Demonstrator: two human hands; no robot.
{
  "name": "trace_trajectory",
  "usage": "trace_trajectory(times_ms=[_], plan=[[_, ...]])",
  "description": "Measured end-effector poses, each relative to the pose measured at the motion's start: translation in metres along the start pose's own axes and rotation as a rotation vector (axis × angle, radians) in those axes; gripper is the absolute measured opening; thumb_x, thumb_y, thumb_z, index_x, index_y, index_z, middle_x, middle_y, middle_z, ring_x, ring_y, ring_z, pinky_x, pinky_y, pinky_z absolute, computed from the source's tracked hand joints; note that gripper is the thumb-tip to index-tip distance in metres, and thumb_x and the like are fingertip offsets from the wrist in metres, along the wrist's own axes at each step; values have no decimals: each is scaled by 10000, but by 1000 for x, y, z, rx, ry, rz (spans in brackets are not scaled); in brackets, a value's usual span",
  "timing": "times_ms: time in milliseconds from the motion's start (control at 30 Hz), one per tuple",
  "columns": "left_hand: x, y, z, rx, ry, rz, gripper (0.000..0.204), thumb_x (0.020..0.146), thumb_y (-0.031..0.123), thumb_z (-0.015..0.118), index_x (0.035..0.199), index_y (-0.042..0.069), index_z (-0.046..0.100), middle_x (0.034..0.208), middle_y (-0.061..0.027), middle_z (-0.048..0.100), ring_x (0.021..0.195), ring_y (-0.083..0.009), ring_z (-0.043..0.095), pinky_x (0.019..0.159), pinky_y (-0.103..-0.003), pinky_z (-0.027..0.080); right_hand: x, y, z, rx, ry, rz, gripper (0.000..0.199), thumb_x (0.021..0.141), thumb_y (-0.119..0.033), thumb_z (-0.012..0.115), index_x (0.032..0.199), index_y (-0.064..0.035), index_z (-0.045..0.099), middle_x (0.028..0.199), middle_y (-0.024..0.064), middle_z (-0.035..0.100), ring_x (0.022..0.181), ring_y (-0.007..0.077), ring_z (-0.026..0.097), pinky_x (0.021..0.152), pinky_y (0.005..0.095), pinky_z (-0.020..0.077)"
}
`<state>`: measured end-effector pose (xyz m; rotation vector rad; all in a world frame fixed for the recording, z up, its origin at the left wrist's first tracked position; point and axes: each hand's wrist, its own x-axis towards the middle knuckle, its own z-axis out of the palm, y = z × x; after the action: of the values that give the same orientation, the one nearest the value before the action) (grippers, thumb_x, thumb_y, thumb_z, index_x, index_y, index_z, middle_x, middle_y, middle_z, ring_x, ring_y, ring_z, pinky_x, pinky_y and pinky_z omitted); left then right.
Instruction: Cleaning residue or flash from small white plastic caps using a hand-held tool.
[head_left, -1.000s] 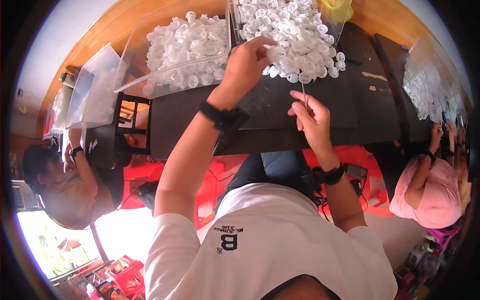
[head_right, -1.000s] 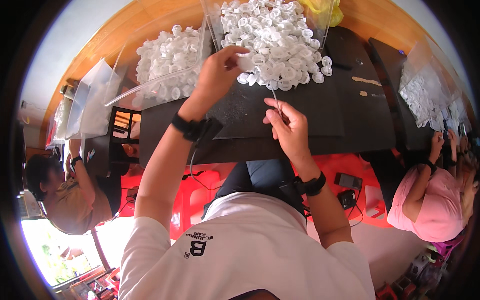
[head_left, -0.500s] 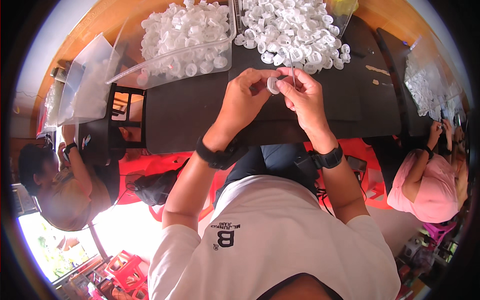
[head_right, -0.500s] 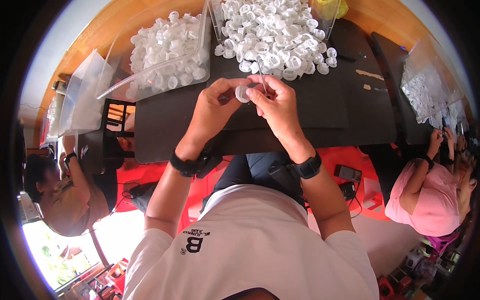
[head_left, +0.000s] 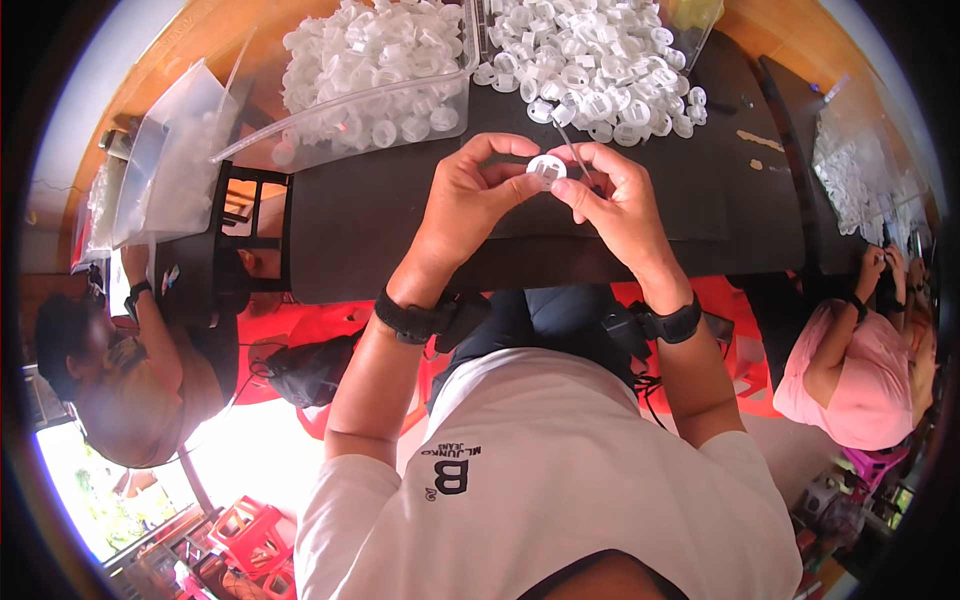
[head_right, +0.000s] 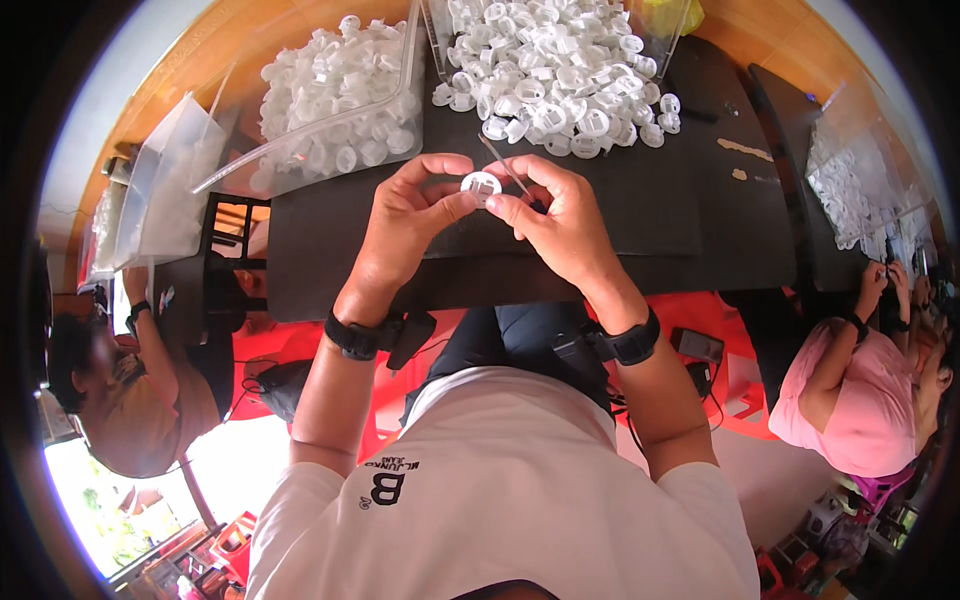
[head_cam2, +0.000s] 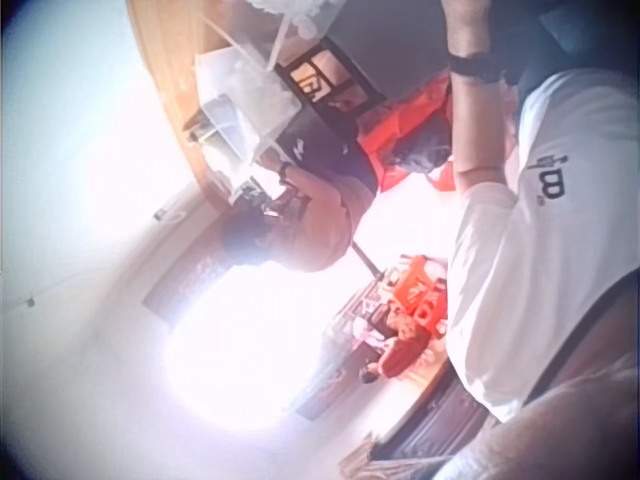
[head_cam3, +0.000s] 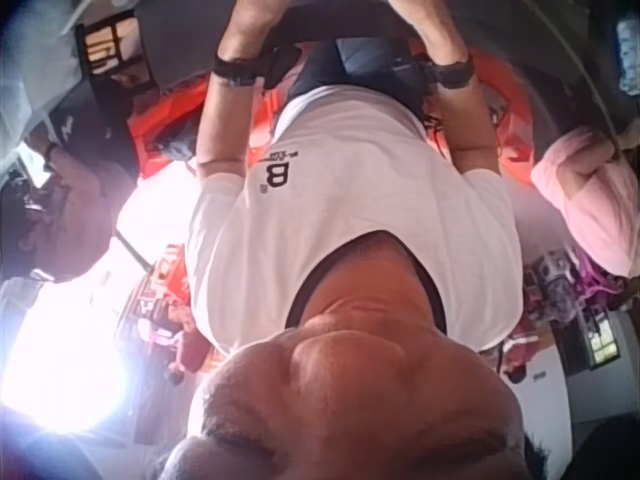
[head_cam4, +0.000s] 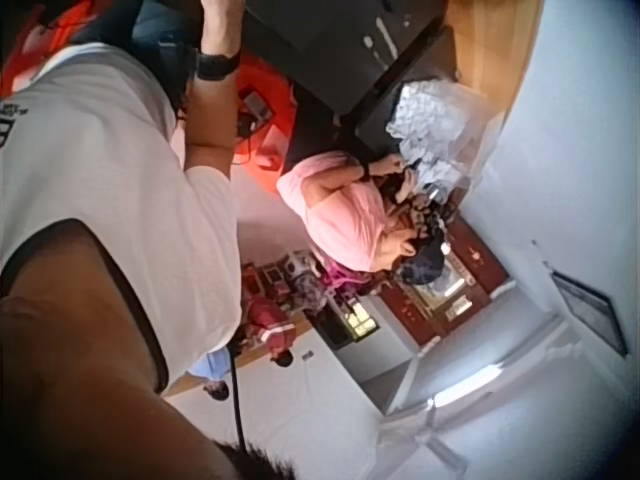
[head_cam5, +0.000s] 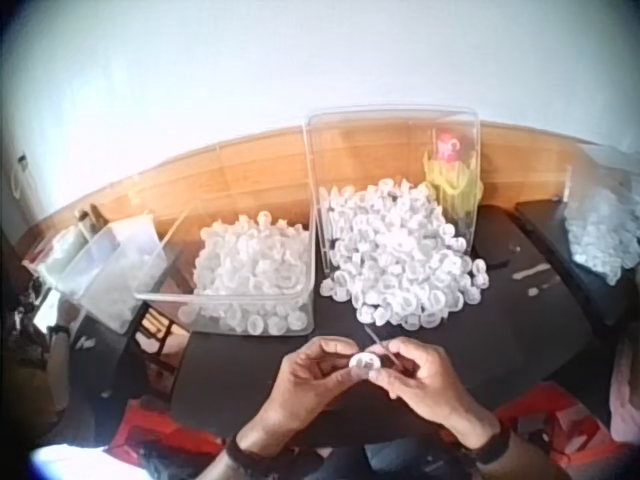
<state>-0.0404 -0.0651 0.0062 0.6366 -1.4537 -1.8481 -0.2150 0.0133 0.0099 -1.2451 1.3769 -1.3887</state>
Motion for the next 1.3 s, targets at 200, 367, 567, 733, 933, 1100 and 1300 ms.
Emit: trace_trajectory(times_ms=[200,367,567,733,933,1100,1300], plan=[[0,-4,-3,3,-8,30,180,894,-9,675,1069,-7,632,997,-66,694,943,-123,659,846,-262,532,-1,-6,-1,-102,-38,-99,233,825,-38,728,1042,-5,652,1018,48,703,612,44,558,525,214,468],[-3,6,7,59,-7,23,175,896,-12,667,1066,-12,631,978,-57,692,908,-111,663,820,-239,533,-4,-6,3,-216,35,-162,246,790,-9,757,1010,-2,647,1006,35,706,581,37,524,501,212,428],[-5,11,13,347,74,40,150,877,-13,674,1025,4,653,944,-45,704,877,-89,665,789,-237,546,-6,-5,10,-303,104,-258,280,748,-1,791,991,-13,651,976,27,710,571,49,519,503,224,432],[-3,13,21,445,142,82,123,861,-36,627,979,-14,654,932,-48,716,865,-87,669,809,-242,552,-5,-5,13,-409,151,-310,301,717,10,798,980,-19,654,941,38,704,587,91,550,518,240,446],[1,15,21,482,154,101,108,831,-37,626,932,-22,661,903,-70,722,873,-108,680,802,-259,557,-2,1,17,-499,190,-426,293,699,30,793,949,-28,652,909,58,690,609,158,601,526,268,472],[4,14,11,494,71,63,84,819,-38,630,896,-28,661,898,-83,724,878,-122,689,774,-262,557,-6,2,17,-523,189,-390,281,694,41,784,929,-30,648,909,58,689,647,183,632,526,277,482],[7,18,15,619,93,57,50,799,-32,640,846,-27,657,850,-78,722,839,-110,685,752,-249,549,-5,1,16,-568,181,-417,277,693,41,781,926,-36,652,911,56,692,662,191,644,529,281,482]])
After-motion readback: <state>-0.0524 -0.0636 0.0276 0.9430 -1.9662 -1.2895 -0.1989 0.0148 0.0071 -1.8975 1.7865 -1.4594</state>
